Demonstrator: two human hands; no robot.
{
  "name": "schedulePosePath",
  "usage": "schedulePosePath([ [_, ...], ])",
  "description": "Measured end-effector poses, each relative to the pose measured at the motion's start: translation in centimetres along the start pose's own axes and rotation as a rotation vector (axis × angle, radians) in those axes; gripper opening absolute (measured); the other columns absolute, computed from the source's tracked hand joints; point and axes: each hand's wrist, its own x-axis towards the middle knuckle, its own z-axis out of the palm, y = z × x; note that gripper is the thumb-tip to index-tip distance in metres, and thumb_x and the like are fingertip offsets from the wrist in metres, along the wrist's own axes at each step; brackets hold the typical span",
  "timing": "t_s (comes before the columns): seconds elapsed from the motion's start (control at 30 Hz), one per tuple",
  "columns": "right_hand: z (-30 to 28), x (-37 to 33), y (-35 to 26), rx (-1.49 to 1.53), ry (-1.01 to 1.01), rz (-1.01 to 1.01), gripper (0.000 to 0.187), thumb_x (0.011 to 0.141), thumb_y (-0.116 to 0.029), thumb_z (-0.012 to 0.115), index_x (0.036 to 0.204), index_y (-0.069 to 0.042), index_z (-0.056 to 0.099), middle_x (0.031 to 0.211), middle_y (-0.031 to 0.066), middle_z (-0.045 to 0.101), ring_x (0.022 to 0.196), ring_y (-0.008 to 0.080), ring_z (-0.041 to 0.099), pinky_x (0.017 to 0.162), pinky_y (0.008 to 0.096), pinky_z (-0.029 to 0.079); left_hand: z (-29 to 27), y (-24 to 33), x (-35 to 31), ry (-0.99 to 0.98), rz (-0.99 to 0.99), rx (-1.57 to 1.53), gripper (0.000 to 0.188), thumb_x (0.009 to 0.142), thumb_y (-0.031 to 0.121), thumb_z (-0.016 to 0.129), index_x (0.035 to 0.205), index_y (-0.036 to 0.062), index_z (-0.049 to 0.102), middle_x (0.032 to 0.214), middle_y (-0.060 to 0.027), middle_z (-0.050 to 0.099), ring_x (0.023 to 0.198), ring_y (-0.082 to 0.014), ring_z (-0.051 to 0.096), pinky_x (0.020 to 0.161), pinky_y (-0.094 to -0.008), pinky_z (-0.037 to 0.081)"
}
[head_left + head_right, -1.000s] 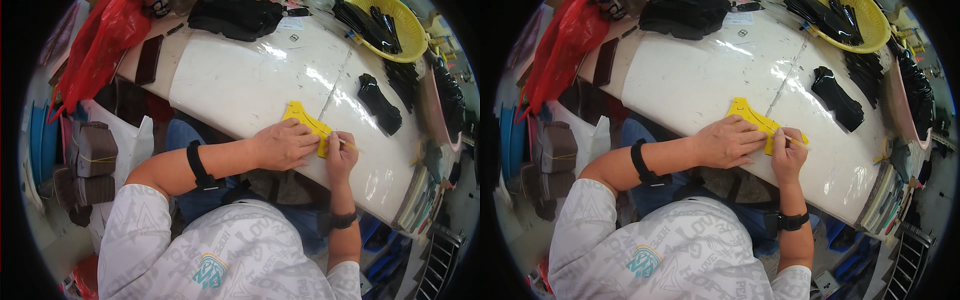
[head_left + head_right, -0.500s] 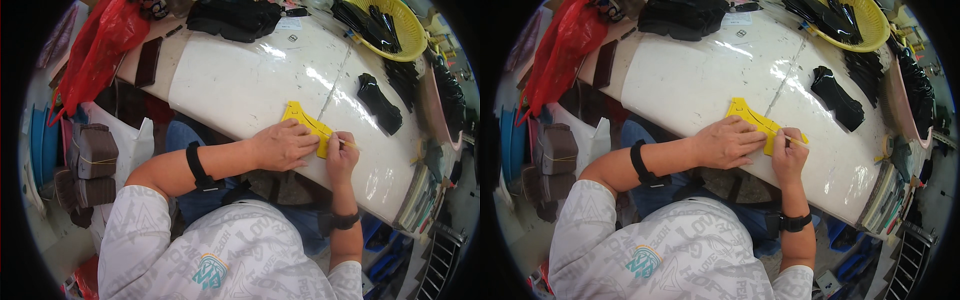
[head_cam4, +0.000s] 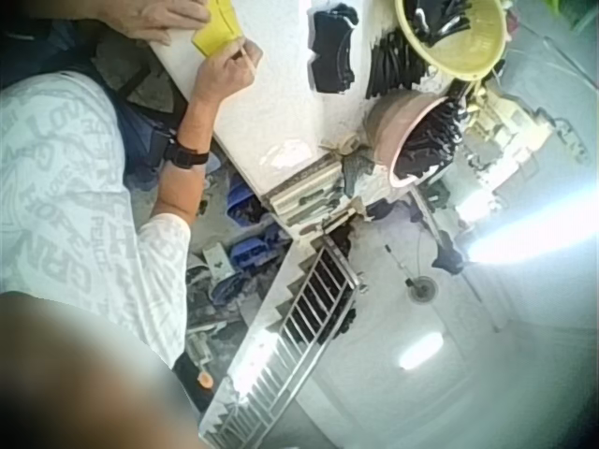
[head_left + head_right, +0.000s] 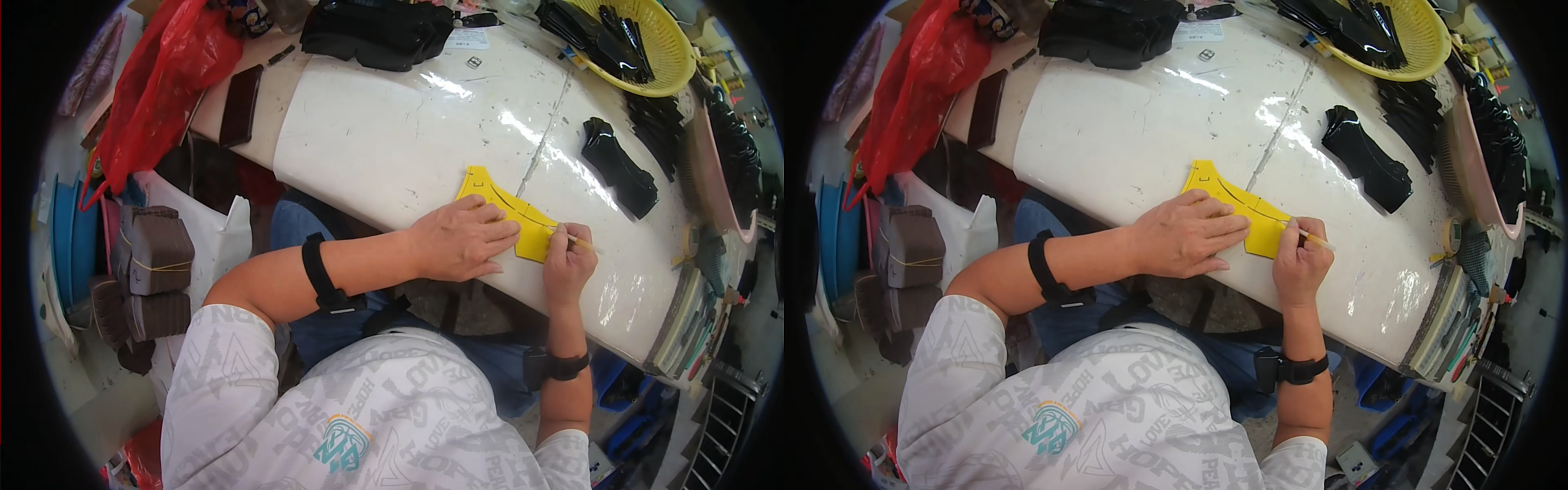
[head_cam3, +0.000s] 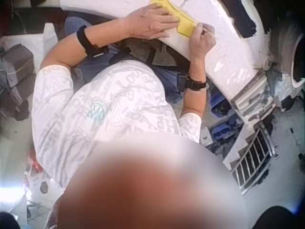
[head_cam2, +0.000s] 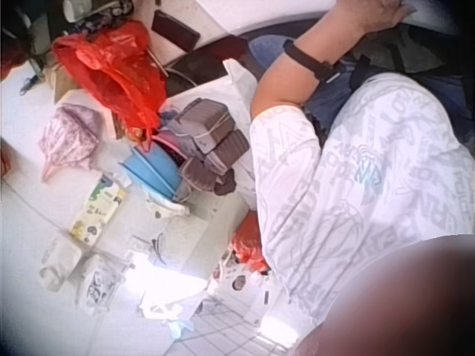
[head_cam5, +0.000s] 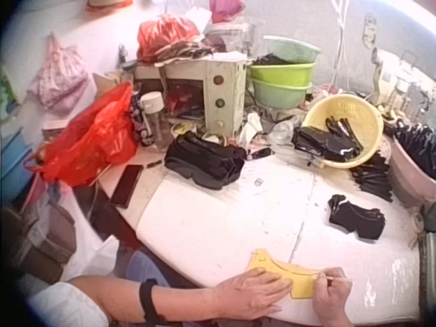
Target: The person is marking and aligning shoe component templates on synthetic leather material at a factory workstation.
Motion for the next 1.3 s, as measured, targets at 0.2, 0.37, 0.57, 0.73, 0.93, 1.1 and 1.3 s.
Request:
schedulePosePath([
  [0.2,-0.5,-0.3,-0.1,0.167,-0.028,0.11,0.009,0.1,-0.003,0.062,0.094,0.003,0.065,0.075,0.0064,0.067,0.06,0.0081,0.058,0.055,0.0239,0.045,0.8,0.8,1.0,-0.025,0.017,0.096,0.052,0.09,0.046,0.068,0.133,0.0156,0.066,0.136,-0.0015,0.06,0.103,-0.022,0.054,0.088,-0.0392,0.043],
  [0.37,-1.7,-0.9,0.6,0.32,0.109,0.236,0.009,0.103,-0.006,0.061,0.099,0.001,0.064,0.08,0.0059,0.068,0.063,0.0062,0.058,0.057,0.0213,0.046,1.6,1.1,1.1,-0.037,0.047,0.253,0.058,0.095,0.056,0.059,0.138,0.0181,0.064,0.145,0.002,0.057,0.102,-0.0219,0.052,0.086,-0.0395,0.041],
  [0.57,-1.4,-1.6,1.5,0.255,0.045,0.202,0.008,0.102,-0.005,0.063,0.102,0.003,0.065,0.085,0.0072,0.07,0.07,0.0075,0.063,0.064,0.0214,0.05,1.2,1.6,1.7,-0.09,0.035,0.264,0.055,0.097,0.056,0.057,0.136,0.018,0.063,0.147,0.001,0.057,0.1,-0.0221,0.051,0.083,-0.0388,0.04],
  [0.73,-1.2,-1.4,1.2,0.209,-0.001,0.168,0.008,0.101,-0.004,0.064,0.102,0.004,0.067,0.086,0.0082,0.071,0.076,0.0098,0.067,0.069,0.023,0.052,1.3,1.4,1.5,-0.084,0.03,0.234,0.055,0.096,0.056,0.059,0.135,0.0176,0.063,0.148,-0.0003,0.056,0.099,-0.0225,0.052,0.082,-0.0383,0.039],
  [0.93,-1.1,-1.0,0.7,0.195,-0.025,0.083,0.008,0.1,-0.004,0.065,0.1,0.003,0.068,0.085,0.0092,0.072,0.076,0.0102,0.067,0.069,0.0235,0.052,1.4,1.4,1.5,-0.067,0.032,0.26,0.057,0.095,0.057,0.061,0.136,0.0177,0.063,0.148,0.0,0.056,0.098,-0.0223,0.051,0.081,-0.038,0.039],
  [1.1,-1.2,-1.0,0.7,0.172,-0.031,0.11,0.008,0.1,-0.004,0.065,0.1,0.004,0.068,0.085,0.0091,0.072,0.077,0.0106,0.068,0.07,0.0239,0.053,1.2,1.4,1.6,-0.081,0.031,0.256,0.057,0.095,0.057,0.061,0.136,0.0179,0.063,0.148,0.0004,0.056,0.098,-0.0224,0.051,0.08,-0.0378,0.039],
  [1.3,-1.4,-0.8,0.3,0.186,-0.049,0.096,0.008,0.101,-0.004,0.065,0.101,0.004,0.067,0.086,0.0095,0.072,0.078,0.0109,0.068,0.07,0.0237,0.053,1.4,1.4,1.6,-0.066,0.03,0.249,0.057,0.095,0.057,0.061,0.136,0.0179,0.063,0.147,0.0004,0.056,0.098,-0.0229,0.051,0.08,-0.038,0.039],
])
